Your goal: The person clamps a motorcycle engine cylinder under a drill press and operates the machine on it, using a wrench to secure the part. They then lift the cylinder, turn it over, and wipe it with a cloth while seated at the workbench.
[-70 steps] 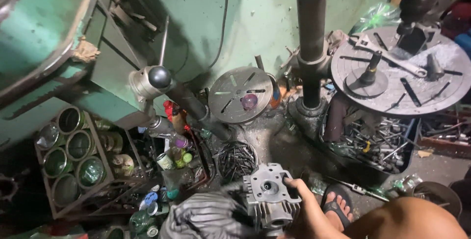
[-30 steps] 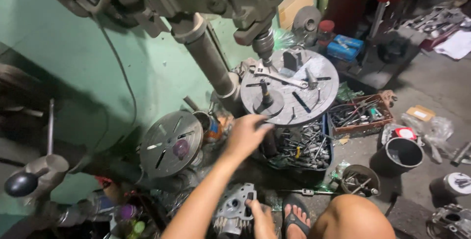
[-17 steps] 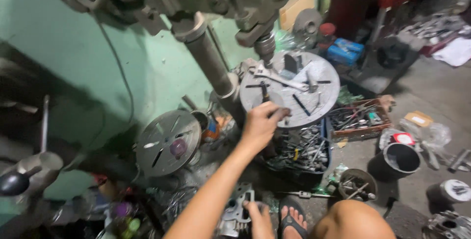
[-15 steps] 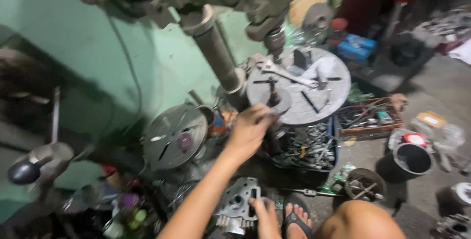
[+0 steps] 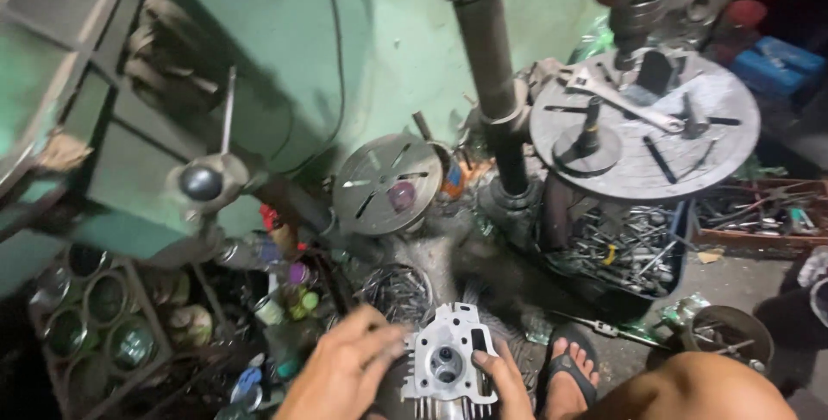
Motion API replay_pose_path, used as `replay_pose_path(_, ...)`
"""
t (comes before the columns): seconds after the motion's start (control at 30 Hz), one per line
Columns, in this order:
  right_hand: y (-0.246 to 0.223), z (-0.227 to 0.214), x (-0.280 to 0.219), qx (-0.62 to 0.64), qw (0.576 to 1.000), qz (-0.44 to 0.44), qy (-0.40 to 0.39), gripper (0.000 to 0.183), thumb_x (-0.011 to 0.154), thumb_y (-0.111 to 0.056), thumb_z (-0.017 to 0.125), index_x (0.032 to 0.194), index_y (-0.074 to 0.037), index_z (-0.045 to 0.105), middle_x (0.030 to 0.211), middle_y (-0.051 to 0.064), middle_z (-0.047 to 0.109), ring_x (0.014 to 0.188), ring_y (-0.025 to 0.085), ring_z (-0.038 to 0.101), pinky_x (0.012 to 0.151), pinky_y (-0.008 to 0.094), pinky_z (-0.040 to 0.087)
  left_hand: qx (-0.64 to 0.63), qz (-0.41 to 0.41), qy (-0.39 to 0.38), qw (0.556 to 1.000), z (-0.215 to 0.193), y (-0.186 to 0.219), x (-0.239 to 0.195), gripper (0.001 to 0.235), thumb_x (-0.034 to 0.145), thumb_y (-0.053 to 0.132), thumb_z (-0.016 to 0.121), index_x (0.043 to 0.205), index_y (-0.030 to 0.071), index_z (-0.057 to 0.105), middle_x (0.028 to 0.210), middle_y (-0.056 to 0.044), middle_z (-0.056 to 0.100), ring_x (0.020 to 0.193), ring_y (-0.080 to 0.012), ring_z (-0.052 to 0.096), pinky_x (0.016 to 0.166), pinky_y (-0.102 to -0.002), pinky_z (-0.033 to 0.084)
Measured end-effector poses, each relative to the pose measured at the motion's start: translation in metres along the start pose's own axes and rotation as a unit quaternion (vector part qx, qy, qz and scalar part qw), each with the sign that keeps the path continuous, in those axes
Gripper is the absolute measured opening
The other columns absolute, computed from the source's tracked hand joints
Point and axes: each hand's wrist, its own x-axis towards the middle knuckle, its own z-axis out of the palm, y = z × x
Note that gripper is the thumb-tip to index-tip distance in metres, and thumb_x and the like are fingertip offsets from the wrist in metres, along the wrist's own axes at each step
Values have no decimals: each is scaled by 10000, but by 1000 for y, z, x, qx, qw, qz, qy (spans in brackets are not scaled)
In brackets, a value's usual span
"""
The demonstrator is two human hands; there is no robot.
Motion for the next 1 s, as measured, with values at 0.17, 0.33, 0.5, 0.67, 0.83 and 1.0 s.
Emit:
replay_pose_path(0.17, 39, -26, 4, 98, 988, 121, 3, 511, 829, -226, 579, 1281, 9, 616, 1124, 210, 728, 1027, 328, 687, 898, 442, 539, 45, -55, -68, 995, 11, 3, -24, 182, 799, 220, 875, 929, 111, 807, 831, -78, 709, 778, -277, 724, 692, -383, 565)
replay_pose_path(0.33, 19, -9, -4, 18, 988, 135, 70, 558, 790, -244, 628, 1313, -52, 596, 1162, 177, 707, 989, 299, 693, 776, 426, 562, 4, 46, -89, 995, 15, 14, -24, 293, 805, -20, 716, 1097, 8, 706, 1026, -161, 641, 1004, -362, 647, 844, -436, 529)
replay_pose_path(0.5, 15, -9, -5, -28, 990, 120, 68, 622, 800, -288, 656, 1367, -67, 529, 1200, 157, 683, 1026, 286, 671, 802, 425, 561, 17, 35, -108, 993, 20, 14, -21, 308, 782, -28, 699, 1088, -20, 677, 1044, -170, 617, 1051, -365, 620, 895, -443, 510)
replay_pose_path(0.67, 17, -15, -4, -52, 993, 78, 72, 654, 797, -289, 664, 1390, -78, 485, 1244, 95, 703, 1104, 200, 672, 909, 323, 530, 28, 26, -112, 993, 29, 6, -19, 301, 786, -10, 718, 1085, -22, 677, 1036, -164, 610, 1040, -357, 617, 866, -438, 514)
replay_pose_path(0.83, 6, -4, -12, -65, 997, 45, 24, 620, 782, -308, 646, 1327, -21, 568, 1142, 155, 712, 1008, 236, 682, 837, 363, 551, 24, 45, -93, 994, 35, 4, -16, 314, 749, -13, 734, 1059, -29, 682, 1020, -153, 615, 1032, -351, 625, 866, -432, 517)
replay_pose_path(1.0, 7, -6, -11, -91, 994, 40, 46, 609, 785, -302, 663, 1325, -35, 572, 1128, 155, 723, 996, 247, 682, 840, 362, 540, 84, 37, -113, 989, 52, -2, -16, 180, 764, -5, 684, 942, -17, 658, 968, -157, 598, 1003, -347, 622, 823, -446, 519)
